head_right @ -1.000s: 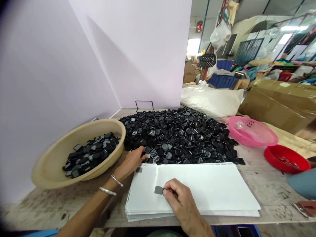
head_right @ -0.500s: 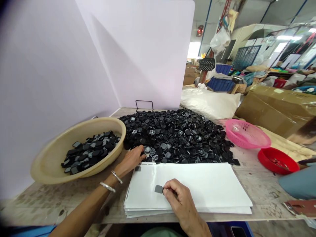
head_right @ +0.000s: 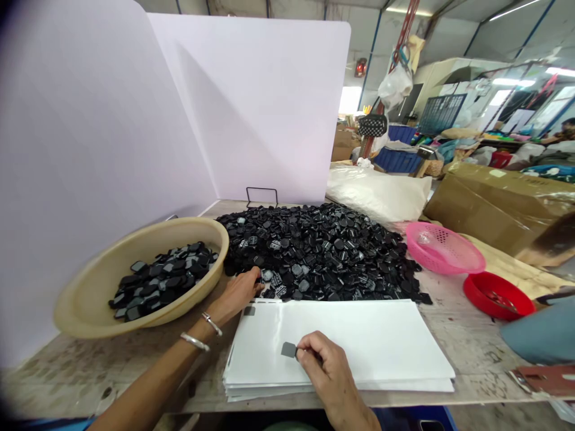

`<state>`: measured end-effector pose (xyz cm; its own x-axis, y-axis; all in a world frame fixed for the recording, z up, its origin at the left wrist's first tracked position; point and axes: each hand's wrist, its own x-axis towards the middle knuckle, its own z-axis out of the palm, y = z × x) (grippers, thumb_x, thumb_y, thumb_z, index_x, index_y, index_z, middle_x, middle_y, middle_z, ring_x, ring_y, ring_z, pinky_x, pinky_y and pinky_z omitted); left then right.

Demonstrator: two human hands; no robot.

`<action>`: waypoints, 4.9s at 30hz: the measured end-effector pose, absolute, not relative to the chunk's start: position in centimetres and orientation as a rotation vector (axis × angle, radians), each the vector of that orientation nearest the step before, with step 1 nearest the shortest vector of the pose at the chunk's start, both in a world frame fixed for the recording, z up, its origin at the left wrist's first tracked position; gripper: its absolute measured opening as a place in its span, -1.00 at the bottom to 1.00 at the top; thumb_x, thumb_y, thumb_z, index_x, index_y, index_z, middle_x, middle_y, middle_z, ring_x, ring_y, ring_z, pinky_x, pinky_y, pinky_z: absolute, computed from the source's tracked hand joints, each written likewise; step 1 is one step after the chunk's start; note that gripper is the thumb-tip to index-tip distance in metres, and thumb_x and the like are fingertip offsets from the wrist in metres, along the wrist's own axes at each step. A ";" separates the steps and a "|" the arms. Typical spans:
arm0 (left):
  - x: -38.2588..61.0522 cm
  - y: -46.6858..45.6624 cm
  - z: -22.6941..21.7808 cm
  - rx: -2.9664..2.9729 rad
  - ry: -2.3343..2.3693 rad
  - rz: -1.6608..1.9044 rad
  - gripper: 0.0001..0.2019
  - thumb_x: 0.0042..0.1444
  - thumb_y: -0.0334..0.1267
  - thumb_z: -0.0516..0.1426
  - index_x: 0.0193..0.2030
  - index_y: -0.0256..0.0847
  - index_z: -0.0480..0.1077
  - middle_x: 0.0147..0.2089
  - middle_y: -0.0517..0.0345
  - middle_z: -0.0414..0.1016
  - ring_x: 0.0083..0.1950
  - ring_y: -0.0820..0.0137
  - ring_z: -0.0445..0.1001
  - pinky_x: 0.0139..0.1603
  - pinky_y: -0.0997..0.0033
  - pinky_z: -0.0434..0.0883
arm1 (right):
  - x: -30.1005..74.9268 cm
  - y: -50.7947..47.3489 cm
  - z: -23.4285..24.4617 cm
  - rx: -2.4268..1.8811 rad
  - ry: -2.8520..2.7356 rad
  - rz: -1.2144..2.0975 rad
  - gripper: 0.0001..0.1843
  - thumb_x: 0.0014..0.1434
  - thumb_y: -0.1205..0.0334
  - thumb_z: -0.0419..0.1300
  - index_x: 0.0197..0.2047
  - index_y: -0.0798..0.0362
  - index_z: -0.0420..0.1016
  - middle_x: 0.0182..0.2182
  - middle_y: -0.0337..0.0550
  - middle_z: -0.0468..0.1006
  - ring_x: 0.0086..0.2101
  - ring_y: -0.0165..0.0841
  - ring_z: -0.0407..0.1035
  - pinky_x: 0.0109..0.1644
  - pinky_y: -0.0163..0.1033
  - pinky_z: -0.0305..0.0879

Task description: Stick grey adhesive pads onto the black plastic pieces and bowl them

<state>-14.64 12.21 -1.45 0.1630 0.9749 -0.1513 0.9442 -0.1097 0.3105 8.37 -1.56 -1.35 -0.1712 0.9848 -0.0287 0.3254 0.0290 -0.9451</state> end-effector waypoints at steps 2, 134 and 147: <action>-14.5 12.2 -1.4 2.130 1.849 0.114 -0.88 0.16 -0.32 0.04 -0.15 -0.24 0.26 -0.14 -0.12 0.50 -0.07 0.14 0.49 -0.20 0.29 0.31 | 8.4 -1.6 -1.4 -1.365 -1.584 1.168 -0.74 0.20 0.06 0.07 -0.41 0.04 0.39 -0.52 -0.28 0.32 -0.46 -0.39 0.16 -0.39 -0.32 0.07; -15.4 -0.3 -3.3 2.423 1.267 0.824 -0.82 0.23 -0.39 -0.01 -0.17 -0.20 0.42 0.03 -0.02 0.48 -0.03 0.32 0.46 0.05 0.27 0.31 | -1.0 5.5 -0.8 -1.547 -2.426 0.304 -0.82 0.26 0.35 -0.04 -0.30 0.04 0.37 -0.33 -0.12 0.50 -0.34 -0.29 0.38 -0.30 -0.24 0.08; -16.3 0.5 -1.4 2.296 1.266 0.629 -0.83 0.23 -0.30 0.04 -0.12 -0.15 0.43 -0.05 0.07 0.51 -0.09 0.34 0.47 0.02 0.32 0.34 | 4.8 3.8 2.0 -1.377 -2.016 0.870 -0.79 0.23 0.21 0.04 -0.44 0.03 0.26 -0.54 -0.35 0.29 -0.47 -0.45 0.20 -0.39 -0.38 0.09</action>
